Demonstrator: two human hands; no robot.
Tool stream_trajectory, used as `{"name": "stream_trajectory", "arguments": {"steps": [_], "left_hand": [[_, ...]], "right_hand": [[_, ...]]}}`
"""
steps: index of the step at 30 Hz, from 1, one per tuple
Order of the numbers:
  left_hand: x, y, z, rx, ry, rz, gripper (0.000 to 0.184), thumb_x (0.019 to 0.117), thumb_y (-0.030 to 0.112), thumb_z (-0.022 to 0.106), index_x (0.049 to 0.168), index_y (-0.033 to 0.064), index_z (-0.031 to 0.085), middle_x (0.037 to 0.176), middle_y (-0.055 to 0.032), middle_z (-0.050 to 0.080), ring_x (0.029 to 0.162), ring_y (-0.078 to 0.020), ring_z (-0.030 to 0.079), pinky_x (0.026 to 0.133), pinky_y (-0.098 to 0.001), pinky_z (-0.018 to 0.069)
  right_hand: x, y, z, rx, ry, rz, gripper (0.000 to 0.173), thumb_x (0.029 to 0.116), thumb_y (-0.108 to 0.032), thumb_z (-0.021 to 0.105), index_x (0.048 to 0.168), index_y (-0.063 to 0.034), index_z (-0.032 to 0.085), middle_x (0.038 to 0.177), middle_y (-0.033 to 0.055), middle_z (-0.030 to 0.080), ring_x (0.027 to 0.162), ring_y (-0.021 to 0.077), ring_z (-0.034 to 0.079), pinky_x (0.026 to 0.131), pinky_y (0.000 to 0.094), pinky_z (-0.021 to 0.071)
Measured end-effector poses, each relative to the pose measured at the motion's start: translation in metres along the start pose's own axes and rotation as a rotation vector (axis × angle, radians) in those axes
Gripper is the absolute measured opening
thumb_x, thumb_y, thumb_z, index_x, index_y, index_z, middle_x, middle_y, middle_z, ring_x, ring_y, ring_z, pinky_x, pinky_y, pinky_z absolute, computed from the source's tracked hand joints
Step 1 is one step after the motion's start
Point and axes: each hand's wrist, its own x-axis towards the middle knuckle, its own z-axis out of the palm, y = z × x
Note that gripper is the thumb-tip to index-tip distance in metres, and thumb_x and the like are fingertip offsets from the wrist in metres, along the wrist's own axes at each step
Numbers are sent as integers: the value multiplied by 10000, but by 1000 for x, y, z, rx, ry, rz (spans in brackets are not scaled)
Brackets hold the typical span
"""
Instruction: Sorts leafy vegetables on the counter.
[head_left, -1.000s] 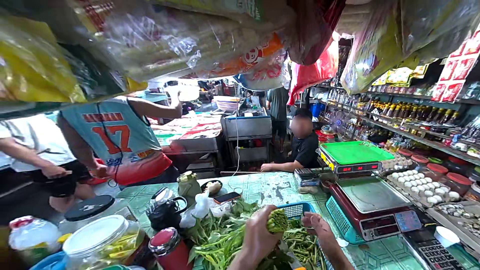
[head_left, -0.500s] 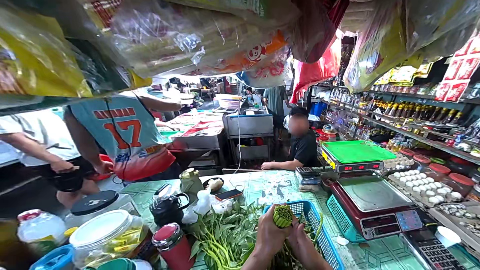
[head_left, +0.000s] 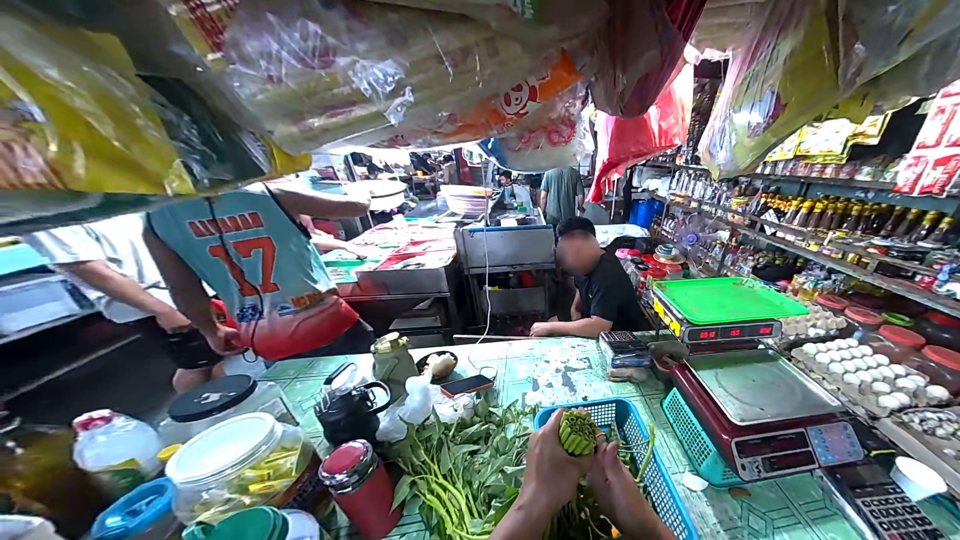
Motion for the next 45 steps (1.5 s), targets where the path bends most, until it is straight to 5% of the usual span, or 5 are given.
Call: {"name": "stream_trajectory", "arguments": {"steps": [12,21,29,36,45], "left_hand": [[24,-30,-16,17,137,-22,441,713,155,828,1126,86,689,1011,-55,730,957,-178,703,884,-449,571],[14,-19,-5,134,55,-7,468,732,173,840,1157,52,684,1039,-121,735,994,-278,711,904,-519,558],[0,-13,16,150,-36,33,1025,786,192,833,1622,84,251,1068,-154,739,971,-341,722,892,-548,562],[-8,-19,34,231,-5,6,1001,915,192,661,1634,11,-11,1193,-145,714,945,-284,731,867,-478,576],[-4,-67,17,-4,-186,222,1135,662,297,955,1566,13,329,1434,-153,574,1324,-215,564,1143,-415,445]], "right_hand": [[-5,-11,-15,-72,170,180,307,1033,-9,446,1269,69,627,1116,165,723,927,222,737,845,379,629],[-27,-17,-36,174,-67,253,178,959,-64,628,1083,-162,710,914,42,772,511,1,578,452,155,454],[3,-33,-28,-706,251,-249,820,848,-495,779,1424,7,481,1184,77,658,756,67,603,614,247,527],[32,-15,-1,-1172,202,-525,302,971,-287,631,1144,-64,740,1001,80,733,859,171,723,711,381,625],[52,-5,-9,-1102,262,-563,210,944,-165,576,872,-44,732,832,64,718,735,133,701,650,320,601]]}}
